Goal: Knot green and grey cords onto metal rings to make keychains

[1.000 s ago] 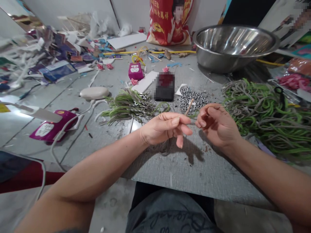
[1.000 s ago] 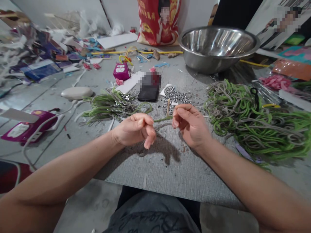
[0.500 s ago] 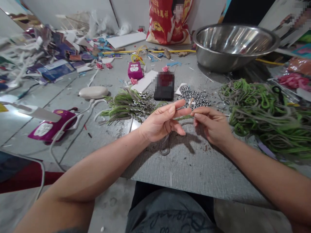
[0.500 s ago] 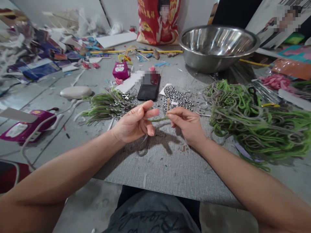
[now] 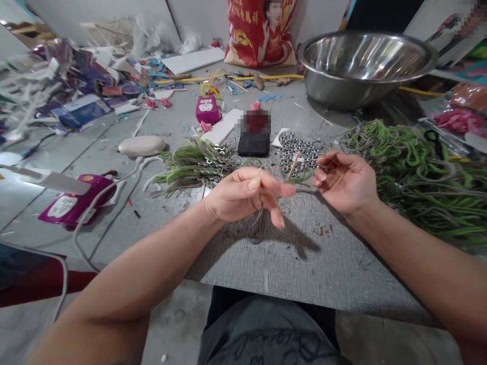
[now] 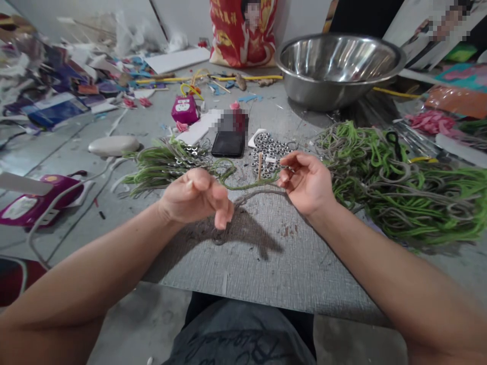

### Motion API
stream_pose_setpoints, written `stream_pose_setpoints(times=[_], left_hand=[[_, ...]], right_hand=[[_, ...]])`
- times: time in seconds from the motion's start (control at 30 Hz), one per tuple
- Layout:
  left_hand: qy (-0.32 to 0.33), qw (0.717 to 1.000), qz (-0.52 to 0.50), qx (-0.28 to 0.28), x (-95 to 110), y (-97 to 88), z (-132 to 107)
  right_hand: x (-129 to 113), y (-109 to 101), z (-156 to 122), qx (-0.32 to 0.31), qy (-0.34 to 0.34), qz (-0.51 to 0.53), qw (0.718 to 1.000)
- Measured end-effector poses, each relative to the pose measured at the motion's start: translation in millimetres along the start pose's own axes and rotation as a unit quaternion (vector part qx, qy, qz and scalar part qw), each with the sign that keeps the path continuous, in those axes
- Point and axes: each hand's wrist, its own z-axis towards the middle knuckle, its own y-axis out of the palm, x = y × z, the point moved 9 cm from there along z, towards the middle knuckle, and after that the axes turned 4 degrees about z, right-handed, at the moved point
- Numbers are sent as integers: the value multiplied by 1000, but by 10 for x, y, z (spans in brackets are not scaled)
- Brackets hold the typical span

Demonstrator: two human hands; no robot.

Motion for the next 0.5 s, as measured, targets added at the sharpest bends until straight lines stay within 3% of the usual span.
stream_pose_setpoints(times=[0.13,0.23,0.37,0.5], left_hand=[[-53,995,55,-68,-38,64,-70],[-80,989,93,-81,-31,84,-101],[-84,988,102,-79,34,110,-99],[-58,989,86,-102,87,155,-95]], right_hand=[[56,107,-27,-65,28,-30,997],[63,63,8,-81,27,-57,995],[-75,-209,181,-28,-11,-63,998],[-259,-487,298,74,-51,-37,995]])
